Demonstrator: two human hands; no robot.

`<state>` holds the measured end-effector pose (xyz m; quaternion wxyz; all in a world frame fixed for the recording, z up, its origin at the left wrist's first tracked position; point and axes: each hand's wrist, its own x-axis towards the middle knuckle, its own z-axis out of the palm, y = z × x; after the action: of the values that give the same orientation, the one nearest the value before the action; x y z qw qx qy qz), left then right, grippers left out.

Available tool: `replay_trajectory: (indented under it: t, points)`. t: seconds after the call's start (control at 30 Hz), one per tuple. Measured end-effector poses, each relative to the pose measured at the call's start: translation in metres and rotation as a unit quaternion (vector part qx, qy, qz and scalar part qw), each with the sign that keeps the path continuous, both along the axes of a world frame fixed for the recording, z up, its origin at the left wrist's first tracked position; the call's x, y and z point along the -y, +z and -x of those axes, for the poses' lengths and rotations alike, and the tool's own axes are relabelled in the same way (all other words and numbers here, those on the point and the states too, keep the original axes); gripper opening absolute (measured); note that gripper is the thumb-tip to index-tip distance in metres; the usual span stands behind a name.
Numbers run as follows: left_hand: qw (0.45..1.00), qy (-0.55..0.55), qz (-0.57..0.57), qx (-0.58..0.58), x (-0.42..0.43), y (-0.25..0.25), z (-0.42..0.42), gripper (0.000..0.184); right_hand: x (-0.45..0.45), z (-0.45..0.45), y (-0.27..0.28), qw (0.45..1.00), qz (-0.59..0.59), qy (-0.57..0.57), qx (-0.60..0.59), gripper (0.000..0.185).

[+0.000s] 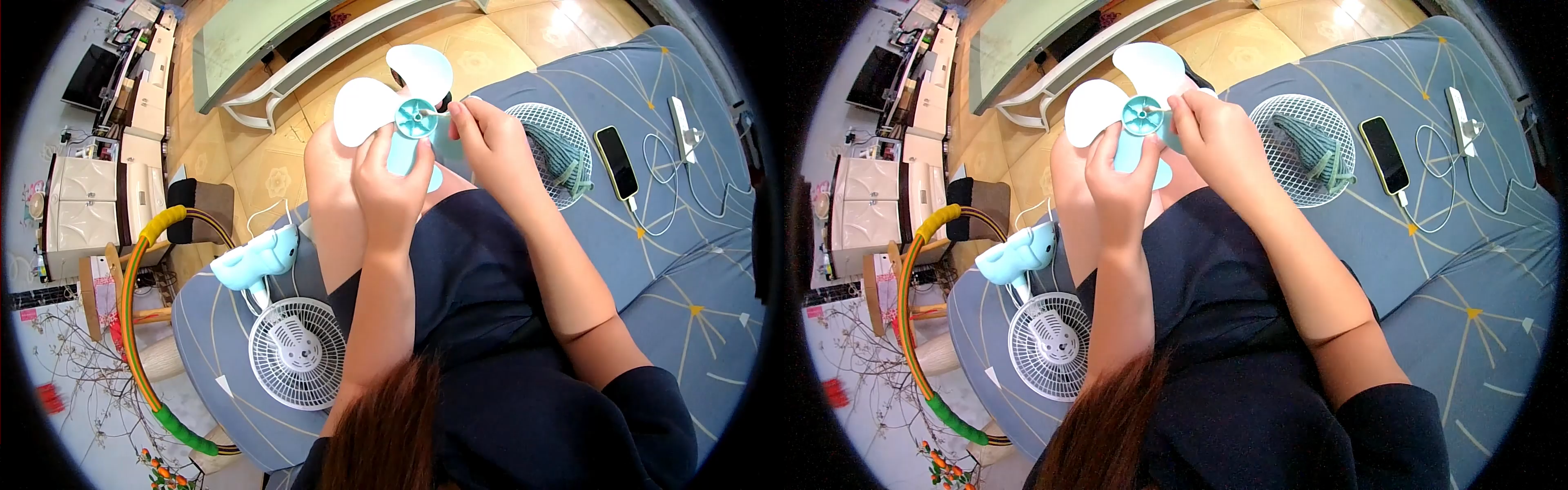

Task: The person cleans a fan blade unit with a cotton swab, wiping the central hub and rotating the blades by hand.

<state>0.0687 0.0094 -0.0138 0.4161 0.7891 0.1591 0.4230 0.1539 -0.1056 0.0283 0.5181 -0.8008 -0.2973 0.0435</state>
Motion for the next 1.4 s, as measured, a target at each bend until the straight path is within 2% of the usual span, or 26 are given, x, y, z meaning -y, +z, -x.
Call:
replay_trajectory:
  t: [0.07,0.27,0.4,0.57,0.7,0.87,1.07,1.2,1.3,1.4]
  points:
    - [1.0,-0.005,0.015,-0.001,0.001,0.004,0.001,0.024,0.001,0.001,0.003,1.0,-0.006,-0.002,-0.005,0.031]
    - [0.998,-0.015,0.052,0.015,0.003,0.007,0.001,0.021,0.002,-0.001,-0.001,0.994,0.034,-0.016,0.102,0.027]
    - [0.998,-0.021,0.057,0.016,0.003,0.007,0.001,0.021,0.003,0.002,0.0,0.99,0.055,-0.012,0.13,0.027]
    - [1.0,-0.015,0.014,-0.012,0.002,0.004,0.002,0.023,0.002,0.003,-0.002,0.978,0.069,-0.01,0.194,0.026]
    - [0.999,0.0,-0.024,-0.037,0.004,0.004,0.003,0.024,-0.002,0.004,-0.01,0.974,0.099,-0.009,0.202,0.024]
    - [0.998,0.008,-0.062,-0.013,0.005,0.002,0.001,0.024,-0.003,0.004,-0.014,0.979,0.116,-0.015,0.169,0.025]
    - [0.997,0.016,-0.076,-0.018,0.008,0.002,-0.001,0.025,-0.005,0.003,-0.02,0.966,0.146,-0.052,0.208,0.022]
    - [0.992,0.054,-0.103,-0.045,0.009,-0.004,-0.002,0.028,-0.004,0.003,-0.019,0.962,0.135,-0.066,0.228,0.02]
    - [0.992,0.071,-0.084,-0.068,0.012,0.003,0.0,0.03,-0.003,0.003,-0.016,0.968,0.11,-0.067,0.214,0.019]
    - [0.994,0.065,-0.078,-0.042,0.008,0.0,0.0,0.031,-0.002,0.003,-0.01,0.976,0.083,-0.065,0.189,0.018]
